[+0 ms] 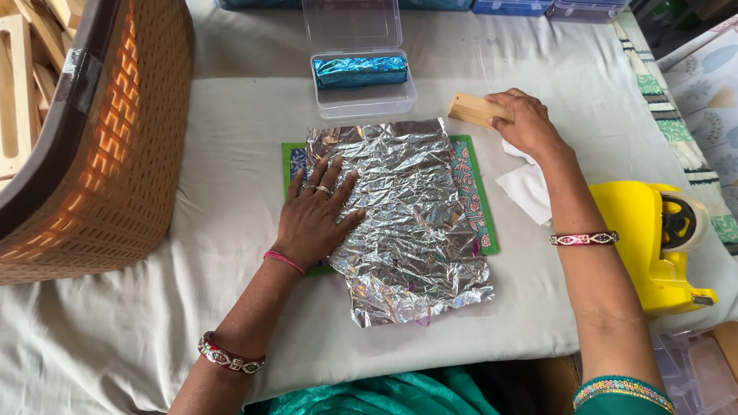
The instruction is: The person wipes a wooden block with a cloth, picks a sheet of metallic foil from a basket, and wraps the foil around the block, pressing it closed. The wrapped block is placed into a plastic box alongside a blue foil-wrapped block, and the person then wipes additional bare wooden blocks with the cloth.
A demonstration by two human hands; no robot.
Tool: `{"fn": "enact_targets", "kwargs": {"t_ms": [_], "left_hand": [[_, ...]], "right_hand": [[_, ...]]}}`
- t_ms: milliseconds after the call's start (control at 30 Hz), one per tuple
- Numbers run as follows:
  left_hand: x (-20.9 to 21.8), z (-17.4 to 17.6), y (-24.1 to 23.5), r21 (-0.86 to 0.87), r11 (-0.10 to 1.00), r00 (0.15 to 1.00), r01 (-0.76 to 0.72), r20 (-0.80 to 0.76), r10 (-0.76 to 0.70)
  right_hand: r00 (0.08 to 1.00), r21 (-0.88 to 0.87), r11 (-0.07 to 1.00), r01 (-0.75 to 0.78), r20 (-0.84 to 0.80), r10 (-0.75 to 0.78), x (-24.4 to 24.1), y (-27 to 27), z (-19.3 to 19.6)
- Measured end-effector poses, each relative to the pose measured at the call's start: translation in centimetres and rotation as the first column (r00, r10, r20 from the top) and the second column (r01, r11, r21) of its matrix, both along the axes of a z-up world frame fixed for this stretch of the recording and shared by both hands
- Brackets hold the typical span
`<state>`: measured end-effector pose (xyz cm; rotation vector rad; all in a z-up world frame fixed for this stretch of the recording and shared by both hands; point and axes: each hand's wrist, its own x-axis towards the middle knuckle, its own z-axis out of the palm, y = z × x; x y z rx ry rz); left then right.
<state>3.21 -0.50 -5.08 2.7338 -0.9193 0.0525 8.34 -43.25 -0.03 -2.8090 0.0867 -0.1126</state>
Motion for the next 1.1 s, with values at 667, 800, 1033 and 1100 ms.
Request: {"fn": "enact_targets", "kwargs": {"t_ms": [667, 800, 1033, 1100], "left_hand": [[-0.2, 0.2, 0.1, -0.015, 1.000, 1.000, -0.006, -0.009, 0.006], [-0.2, 0.2, 0.1, -0.044, 0.999, 1.000, -0.001, 0.011, 0.001], [-0.3, 0.7, 0.0, -0.048, 0.999, 1.000, 0.003, 0.008, -0.003], [-0.4, 1.4, 0.0, -0.058, 0.998, 1.000, 0.005, 0.006, -0.005]], "right_hand": [[0.970, 0.005, 0.999, -0.051, 0.238, 0.049, 0.4, -0.9, 0.5], [0.886, -0.052, 0.987, -0.153, 0.435, 0.160, -1.1, 2.7, 3.7], [0.825, 0.090, 0.839, -0.536, 0.266, 0.498, -4.8, 14.3, 6.4], [0.778, 0.082, 0.787, -0.612, 0.243, 0.580, -4.5, 16.1, 4.6]]}}
